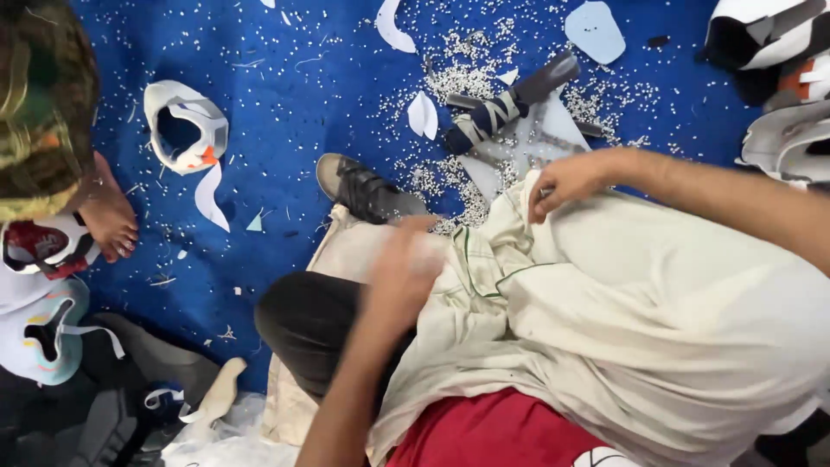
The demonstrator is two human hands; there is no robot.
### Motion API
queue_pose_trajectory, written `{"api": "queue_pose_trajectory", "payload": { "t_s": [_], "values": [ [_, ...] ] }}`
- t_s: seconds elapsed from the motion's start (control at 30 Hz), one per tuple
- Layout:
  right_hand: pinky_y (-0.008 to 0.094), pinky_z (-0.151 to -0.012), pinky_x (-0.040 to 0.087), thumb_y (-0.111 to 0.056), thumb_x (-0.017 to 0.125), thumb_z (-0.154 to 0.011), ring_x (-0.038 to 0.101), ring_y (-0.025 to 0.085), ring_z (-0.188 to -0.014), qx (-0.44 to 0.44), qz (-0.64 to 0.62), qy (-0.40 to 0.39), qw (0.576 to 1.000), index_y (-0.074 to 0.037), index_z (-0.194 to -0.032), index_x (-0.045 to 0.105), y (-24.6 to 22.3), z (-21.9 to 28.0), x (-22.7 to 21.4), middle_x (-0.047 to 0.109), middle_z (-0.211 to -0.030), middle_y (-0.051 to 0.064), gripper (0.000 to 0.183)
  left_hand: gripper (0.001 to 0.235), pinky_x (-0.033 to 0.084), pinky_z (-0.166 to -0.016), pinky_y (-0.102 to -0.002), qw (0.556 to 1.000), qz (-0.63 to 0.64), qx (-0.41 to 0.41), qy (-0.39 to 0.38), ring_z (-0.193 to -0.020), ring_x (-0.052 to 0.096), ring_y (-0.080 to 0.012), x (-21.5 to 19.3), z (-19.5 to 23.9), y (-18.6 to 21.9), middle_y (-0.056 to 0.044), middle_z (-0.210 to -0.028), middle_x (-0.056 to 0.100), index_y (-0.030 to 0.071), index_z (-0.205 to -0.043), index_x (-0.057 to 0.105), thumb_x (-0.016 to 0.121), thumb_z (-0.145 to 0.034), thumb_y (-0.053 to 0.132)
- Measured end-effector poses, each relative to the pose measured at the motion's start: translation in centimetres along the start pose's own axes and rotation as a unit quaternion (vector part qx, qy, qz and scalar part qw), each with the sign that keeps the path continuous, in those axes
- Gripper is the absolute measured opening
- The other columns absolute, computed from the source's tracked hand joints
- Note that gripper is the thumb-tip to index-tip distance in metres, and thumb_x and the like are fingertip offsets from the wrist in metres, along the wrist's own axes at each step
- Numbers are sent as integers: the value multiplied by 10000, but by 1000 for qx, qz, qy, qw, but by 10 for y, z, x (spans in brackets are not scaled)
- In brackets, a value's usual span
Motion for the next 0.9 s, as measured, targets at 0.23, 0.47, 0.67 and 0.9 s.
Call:
{"api": "queue_pose_trajectory", "payload": {
  "t_s": [0.23, 0.47, 0.67, 0.9],
  "values": [
    [296, -710, 515, -305, 622, -964, 669, 131, -854, 63, -218, 209, 951, -88, -1044, 824, 30, 29, 86, 822, -985, 0, 307, 636, 496, -897, -597, 832, -241, 229, -444, -1197, 580, -405, 250, 60, -98, -196, -1296, 610, 87, -1371, 567, 714, -806, 337],
    [266, -917, 512, -268, 527, -1042, 679, 119, -999, -42, -257, 316, 912, -56, -1049, 791, 54, 38, 102, 794, -1029, 36, 339, 818, 477, -1039, -522, 857, -110, 256, -433, -1255, 572, -432, 263, 72, -125, -229, -1359, 580, 59, -1424, 517, 750, -730, 425],
    [302, -954, 532, -255, 549, -991, 700, 160, -1062, -1, -405, 106, 908, 5, -1041, 764, 62, 44, 134, 805, -1067, 70, 341, 776, 451, -1034, -492, 876, -29, 168, -451, -1262, 557, -434, 269, 52, -123, -225, -1468, 516, 90, -1470, 473, 648, -823, 480],
    [308, -878, 548, -288, 641, -964, 735, 172, -963, 55, -202, 338, 918, -79, -1095, 742, 85, 9, 123, 801, -1055, 94, 266, 557, 502, -1025, -454, 885, -23, 176, -430, -1217, 626, -396, 269, 16, -130, -212, -1349, 636, 94, -1337, 603, 653, -812, 270]
  ]
}}
Point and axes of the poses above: each hand's wrist, its own z-axis away from the middle knuckle, its own x-axis out of the palm, y = z × x, the point moved 1 cm from there along -z, towards the middle knuckle
